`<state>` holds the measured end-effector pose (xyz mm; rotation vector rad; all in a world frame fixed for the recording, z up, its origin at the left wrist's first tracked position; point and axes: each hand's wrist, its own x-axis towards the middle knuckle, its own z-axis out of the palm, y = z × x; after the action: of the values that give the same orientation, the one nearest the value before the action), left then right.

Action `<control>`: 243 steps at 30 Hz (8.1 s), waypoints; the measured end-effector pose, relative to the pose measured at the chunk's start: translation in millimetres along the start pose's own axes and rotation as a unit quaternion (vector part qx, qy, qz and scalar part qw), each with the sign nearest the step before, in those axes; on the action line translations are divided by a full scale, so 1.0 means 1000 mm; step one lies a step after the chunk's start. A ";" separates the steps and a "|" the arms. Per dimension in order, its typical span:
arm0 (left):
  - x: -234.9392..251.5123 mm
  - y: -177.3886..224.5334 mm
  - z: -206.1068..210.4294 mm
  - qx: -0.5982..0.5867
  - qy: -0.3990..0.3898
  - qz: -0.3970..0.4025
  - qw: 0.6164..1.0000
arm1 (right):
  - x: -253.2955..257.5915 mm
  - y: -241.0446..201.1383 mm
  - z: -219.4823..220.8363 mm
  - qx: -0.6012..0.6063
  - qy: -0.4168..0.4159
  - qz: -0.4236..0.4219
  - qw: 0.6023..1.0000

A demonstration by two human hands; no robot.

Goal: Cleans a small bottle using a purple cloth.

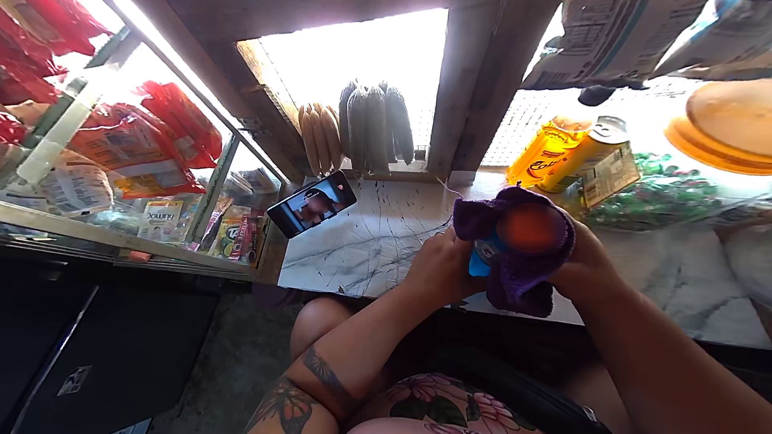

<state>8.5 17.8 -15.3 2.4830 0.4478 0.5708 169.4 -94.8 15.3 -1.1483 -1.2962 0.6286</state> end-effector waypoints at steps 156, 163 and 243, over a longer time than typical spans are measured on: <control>-0.003 0.011 -0.034 -0.317 0.268 0.098 0.904 | 0.002 0.016 0.036 -0.333 -0.063 0.093 0.936; 0.000 0.010 -0.035 -0.320 0.271 0.111 0.901 | 0.001 0.024 0.014 -0.291 -0.135 0.032 0.947; -0.001 0.011 -0.029 -0.351 0.248 0.153 0.890 | 0.002 0.025 -0.013 -0.269 -0.228 0.022 0.936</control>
<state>-4.3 21.5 13.0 1.6942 0.0014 1.2561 188.0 -88.1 -4.9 -1.5325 -1.9244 0.6111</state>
